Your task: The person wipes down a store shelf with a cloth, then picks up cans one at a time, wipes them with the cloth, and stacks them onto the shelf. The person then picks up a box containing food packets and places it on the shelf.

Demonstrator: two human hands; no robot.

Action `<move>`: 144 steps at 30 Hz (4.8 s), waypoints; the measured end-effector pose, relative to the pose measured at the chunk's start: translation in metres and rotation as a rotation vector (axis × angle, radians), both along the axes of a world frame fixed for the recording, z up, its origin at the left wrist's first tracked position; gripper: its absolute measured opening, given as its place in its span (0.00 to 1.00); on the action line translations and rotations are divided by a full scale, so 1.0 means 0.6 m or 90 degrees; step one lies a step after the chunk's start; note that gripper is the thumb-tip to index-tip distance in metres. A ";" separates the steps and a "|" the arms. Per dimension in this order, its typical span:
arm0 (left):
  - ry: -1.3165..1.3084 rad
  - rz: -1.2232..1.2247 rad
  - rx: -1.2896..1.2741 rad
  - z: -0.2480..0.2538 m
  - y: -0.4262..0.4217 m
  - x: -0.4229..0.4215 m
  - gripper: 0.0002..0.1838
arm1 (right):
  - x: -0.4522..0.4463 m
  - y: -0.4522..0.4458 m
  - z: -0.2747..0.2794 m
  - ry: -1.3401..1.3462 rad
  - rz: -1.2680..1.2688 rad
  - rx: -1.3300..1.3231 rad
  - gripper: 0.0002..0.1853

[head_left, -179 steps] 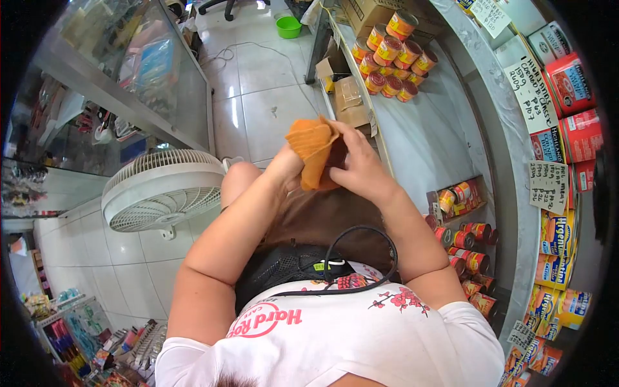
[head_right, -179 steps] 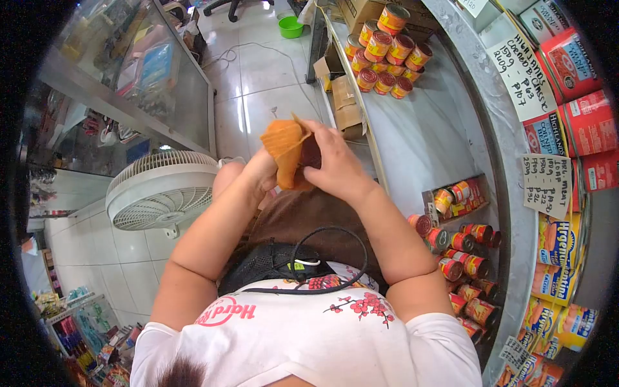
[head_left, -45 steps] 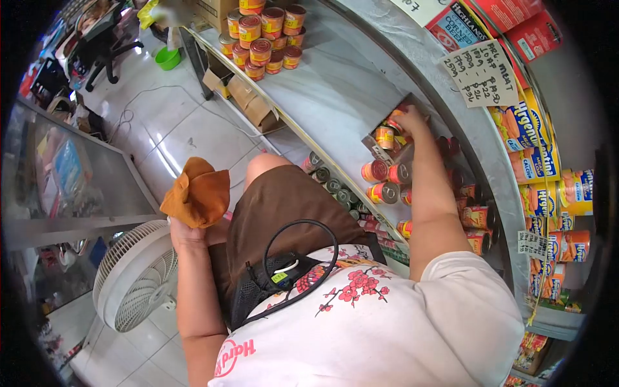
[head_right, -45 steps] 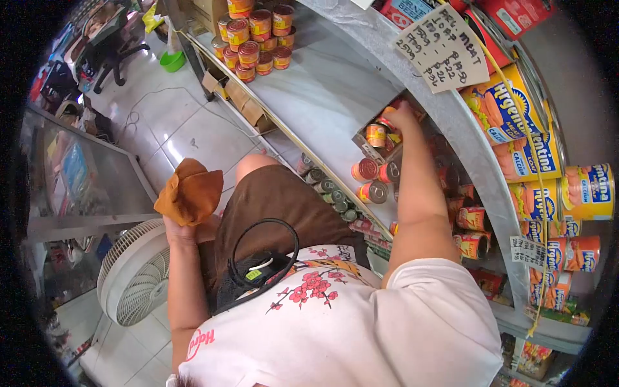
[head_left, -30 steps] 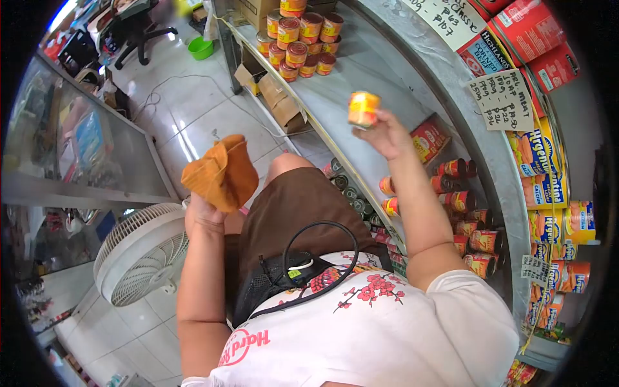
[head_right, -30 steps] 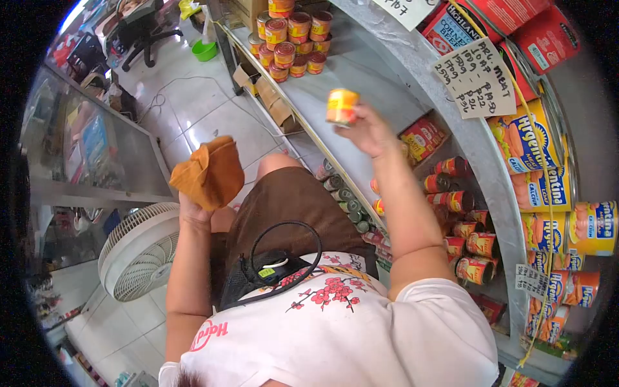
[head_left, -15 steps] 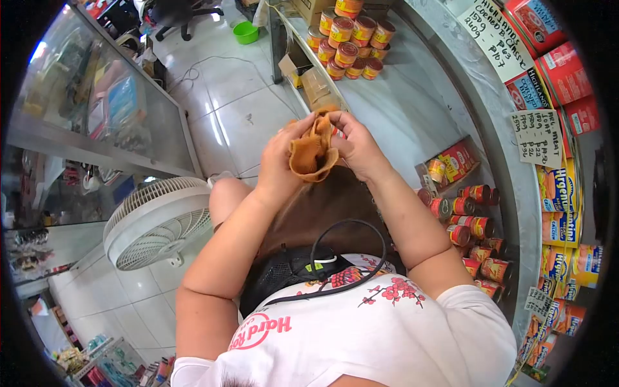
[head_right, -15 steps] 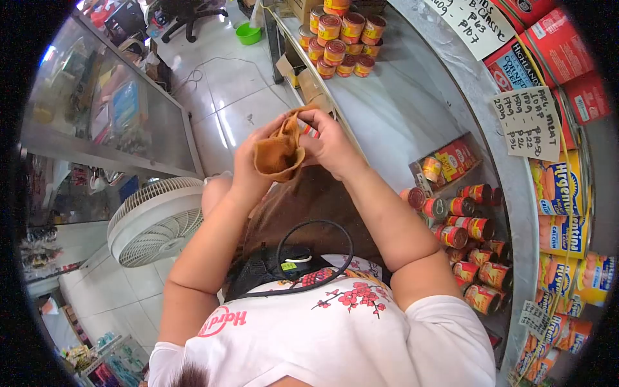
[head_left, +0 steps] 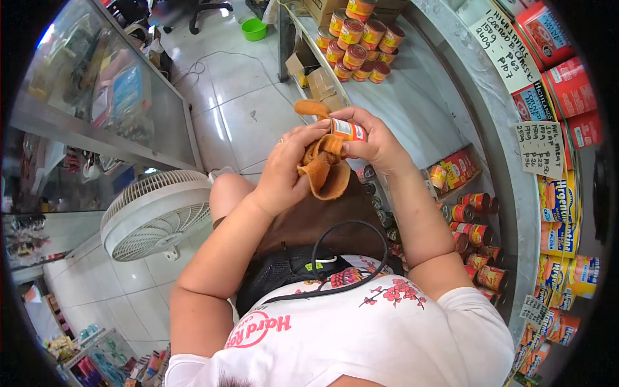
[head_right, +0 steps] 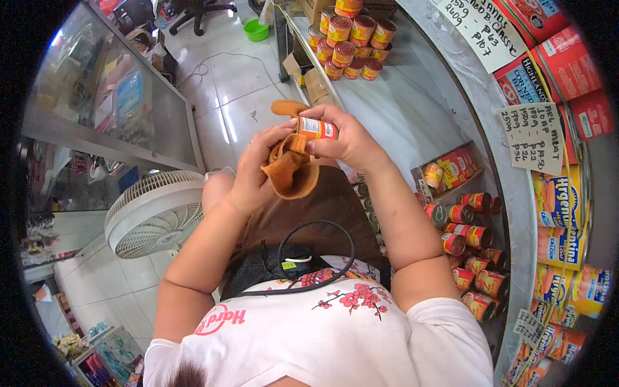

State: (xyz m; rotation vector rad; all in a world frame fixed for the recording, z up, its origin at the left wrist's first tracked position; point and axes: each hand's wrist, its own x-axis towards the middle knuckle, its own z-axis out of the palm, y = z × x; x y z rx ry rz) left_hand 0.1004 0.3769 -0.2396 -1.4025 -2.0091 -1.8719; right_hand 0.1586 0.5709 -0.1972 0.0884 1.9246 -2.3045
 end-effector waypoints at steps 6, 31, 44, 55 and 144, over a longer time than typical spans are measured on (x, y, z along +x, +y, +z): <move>0.060 0.049 -0.127 0.060 -0.010 -0.002 0.25 | 0.001 0.003 -0.005 0.086 -0.032 -0.012 0.28; -0.170 0.063 0.041 0.047 -0.002 0.001 0.18 | 0.005 -0.017 -0.033 0.069 -0.021 -0.114 0.32; -0.900 -0.318 0.689 -0.024 -0.120 -0.055 0.32 | -0.028 -0.006 -0.076 -0.036 -0.143 -0.735 0.31; -1.050 -0.264 0.426 -0.052 -0.005 -0.031 0.22 | -0.025 -0.099 -0.066 0.294 -0.140 0.474 0.40; -0.163 -0.006 -0.048 0.018 0.044 0.003 0.22 | 0.043 -0.019 -0.030 -0.005 -0.259 -0.168 0.20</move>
